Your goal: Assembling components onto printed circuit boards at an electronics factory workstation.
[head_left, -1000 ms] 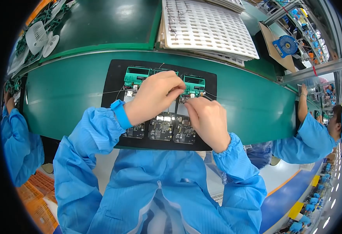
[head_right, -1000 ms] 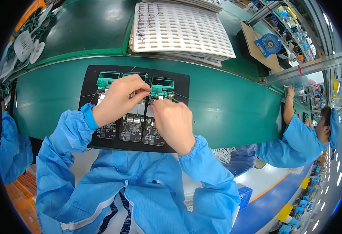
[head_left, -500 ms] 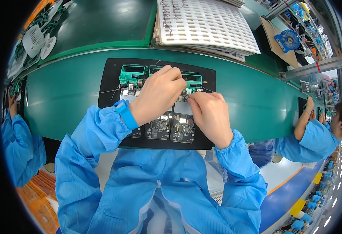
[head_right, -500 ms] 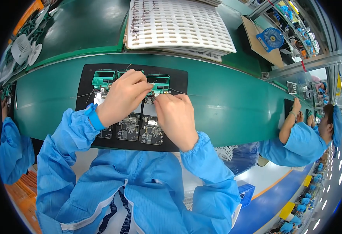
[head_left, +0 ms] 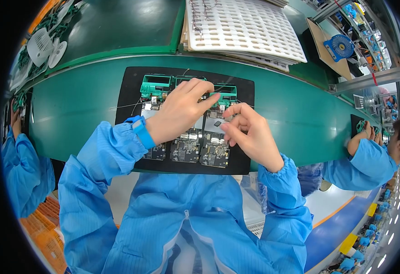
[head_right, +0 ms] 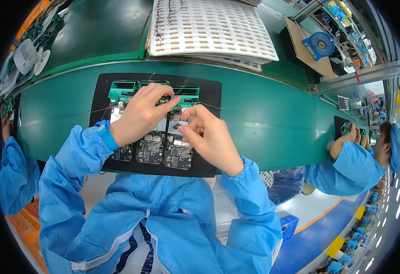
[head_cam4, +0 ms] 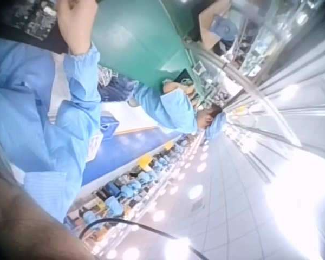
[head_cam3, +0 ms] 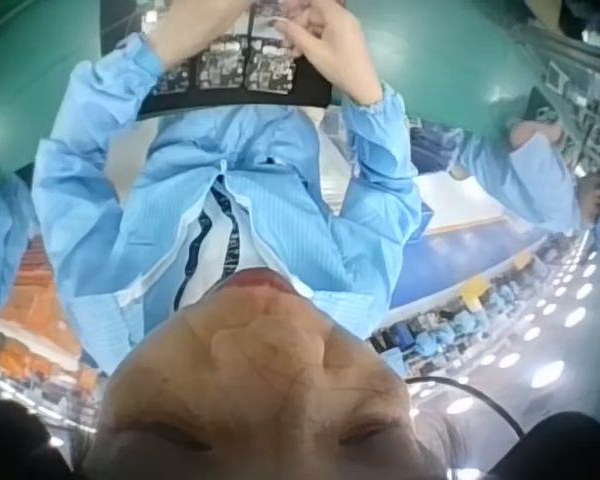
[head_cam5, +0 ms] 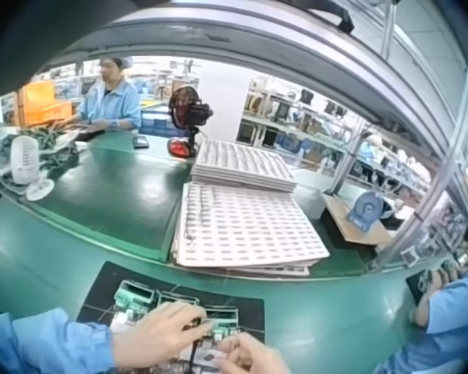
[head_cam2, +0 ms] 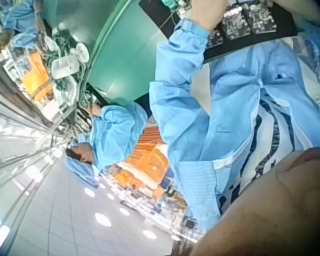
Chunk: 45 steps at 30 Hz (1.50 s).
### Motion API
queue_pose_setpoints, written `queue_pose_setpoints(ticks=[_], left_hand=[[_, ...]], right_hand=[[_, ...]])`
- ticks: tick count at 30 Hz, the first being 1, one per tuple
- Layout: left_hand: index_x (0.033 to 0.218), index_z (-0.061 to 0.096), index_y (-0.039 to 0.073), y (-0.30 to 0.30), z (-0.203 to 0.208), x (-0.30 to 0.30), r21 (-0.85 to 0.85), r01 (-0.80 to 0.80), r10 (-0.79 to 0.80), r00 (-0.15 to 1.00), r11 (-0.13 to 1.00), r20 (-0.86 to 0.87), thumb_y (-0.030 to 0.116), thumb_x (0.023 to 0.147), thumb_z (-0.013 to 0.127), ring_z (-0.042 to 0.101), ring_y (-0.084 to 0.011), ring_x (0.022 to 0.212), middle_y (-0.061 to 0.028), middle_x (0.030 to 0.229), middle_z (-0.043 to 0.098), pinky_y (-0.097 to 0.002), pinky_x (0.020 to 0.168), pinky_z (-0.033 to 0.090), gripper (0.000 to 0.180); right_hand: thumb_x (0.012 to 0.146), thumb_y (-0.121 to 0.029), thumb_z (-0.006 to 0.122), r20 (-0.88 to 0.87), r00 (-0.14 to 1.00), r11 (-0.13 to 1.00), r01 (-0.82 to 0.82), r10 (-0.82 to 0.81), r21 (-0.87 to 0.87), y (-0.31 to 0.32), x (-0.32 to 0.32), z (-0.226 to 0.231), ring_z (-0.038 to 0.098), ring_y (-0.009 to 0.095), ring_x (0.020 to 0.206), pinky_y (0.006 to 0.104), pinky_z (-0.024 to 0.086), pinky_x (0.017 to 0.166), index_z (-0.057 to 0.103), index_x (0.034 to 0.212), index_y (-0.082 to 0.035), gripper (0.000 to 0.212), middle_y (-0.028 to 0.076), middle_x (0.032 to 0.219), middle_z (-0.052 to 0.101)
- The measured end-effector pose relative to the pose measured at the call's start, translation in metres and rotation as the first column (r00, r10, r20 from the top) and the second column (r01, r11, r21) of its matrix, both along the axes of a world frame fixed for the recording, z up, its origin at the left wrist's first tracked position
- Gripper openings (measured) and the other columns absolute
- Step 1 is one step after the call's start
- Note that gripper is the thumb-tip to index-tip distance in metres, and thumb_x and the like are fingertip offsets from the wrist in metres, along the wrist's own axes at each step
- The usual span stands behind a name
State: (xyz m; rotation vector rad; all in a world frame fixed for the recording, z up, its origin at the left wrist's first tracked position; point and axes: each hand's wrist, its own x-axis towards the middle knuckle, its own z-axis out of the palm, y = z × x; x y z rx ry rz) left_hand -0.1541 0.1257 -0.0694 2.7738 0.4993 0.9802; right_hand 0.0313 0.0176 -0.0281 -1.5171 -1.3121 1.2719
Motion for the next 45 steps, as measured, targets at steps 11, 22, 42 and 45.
queue_pose_setpoints(ticks=[11, 22, 42, 45], left_hand=[[0.106, 0.067, 0.002, -0.007, -0.009, -0.016, 0.084, -0.009, 0.007, 1.0, 0.996, 0.019, 0.004, 0.073, 0.065, 0.059, -0.0267, 0.102, -0.0103, 0.106, 0.058, -0.0396, 0.09, 0.047, 0.033], [0.109, 0.064, -0.003, -0.022, 0.009, -0.077, -0.854, 0.303, 0.168, 0.9, 0.423, 0.403, -0.001, 0.09, 0.063, 0.066, -0.0145, 0.097, -0.0075, 0.103, 0.065, -0.0285, 0.087, 0.054, 0.02], [0.09, 0.063, 0.0, 0.022, 0.001, -0.083, -0.309, -0.105, 0.127, 0.991, 0.945, 0.052, -0.001, 0.081, 0.065, 0.061, -0.0328, 0.08, -0.0127, 0.086, 0.06, -0.041, 0.069, 0.05, 0.009], [0.089, 0.063, 0.0, 0.021, 0.002, -0.082, -0.305, -0.111, 0.139, 0.988, 0.946, 0.072, -0.001, 0.081, 0.065, 0.061, -0.0326, 0.08, -0.0127, 0.086, 0.06, -0.0407, 0.069, 0.05, 0.009]], right_hand=[[0.094, -0.005, 0.061, -0.127, 0.992, 1.0, -0.001, 0.004, 0.021, 0.001, -0.036, 0.006, 0.059, 0.007, 0.063, 0.0208, 0.048, 0.055, 0.054, 0.104, 0.001, 0.013, 0.004, 0.076, 0.062], [0.096, -0.008, 0.06, -0.308, 0.951, 0.998, -0.006, 0.023, 0.056, 0.022, -0.07, -0.002, 0.06, 0.01, 0.063, 0.0222, 0.048, 0.057, 0.055, 0.104, -0.001, 0.012, 0.006, 0.08, 0.064], [0.089, -0.011, 0.063, 0.664, 0.731, 0.86, -0.229, -0.157, 0.456, 0.05, -0.103, -0.038, 0.065, 0.032, 0.069, 0.0416, 0.05, 0.056, 0.057, 0.091, -0.006, 0.008, 0.012, 0.08, 0.065], [0.089, -0.012, 0.062, 0.656, 0.739, 0.858, -0.232, -0.151, 0.459, 0.051, -0.103, -0.04, 0.065, 0.032, 0.07, 0.0428, 0.05, 0.056, 0.054, 0.089, -0.006, 0.01, 0.01, 0.081, 0.063]])
